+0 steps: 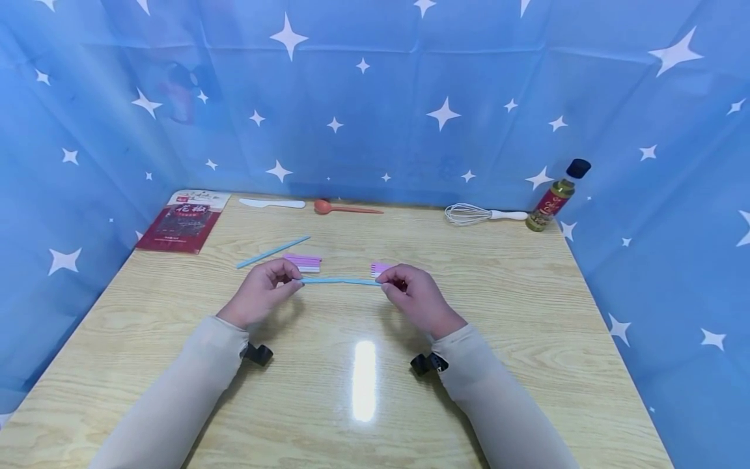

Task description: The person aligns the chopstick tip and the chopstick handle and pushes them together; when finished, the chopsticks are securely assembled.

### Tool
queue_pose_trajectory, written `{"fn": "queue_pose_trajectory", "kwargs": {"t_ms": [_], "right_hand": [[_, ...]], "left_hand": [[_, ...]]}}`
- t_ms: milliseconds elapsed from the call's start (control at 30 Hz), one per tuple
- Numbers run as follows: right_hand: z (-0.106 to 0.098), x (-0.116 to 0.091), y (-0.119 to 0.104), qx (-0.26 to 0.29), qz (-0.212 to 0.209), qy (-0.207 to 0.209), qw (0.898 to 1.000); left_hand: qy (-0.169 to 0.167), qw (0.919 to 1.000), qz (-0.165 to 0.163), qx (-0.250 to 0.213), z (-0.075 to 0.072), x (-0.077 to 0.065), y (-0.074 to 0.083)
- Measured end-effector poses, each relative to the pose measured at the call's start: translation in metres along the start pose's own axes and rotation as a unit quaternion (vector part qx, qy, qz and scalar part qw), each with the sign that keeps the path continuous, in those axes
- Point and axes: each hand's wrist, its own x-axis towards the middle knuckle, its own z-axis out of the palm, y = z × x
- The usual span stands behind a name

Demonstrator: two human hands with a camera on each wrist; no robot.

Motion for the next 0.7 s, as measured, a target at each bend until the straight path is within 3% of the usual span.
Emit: {"fn": "queue_pose_trajectory", "kwargs": {"t_ms": [700], "right_hand": [[0.0039, -0.0021, -0.0059, -0.030, -0.007, 0.027, 0.999]], "left_hand": [[0.010, 0.9998, 0.016, -0.005, 0.0074, -0.0018, 0.0036]]}}
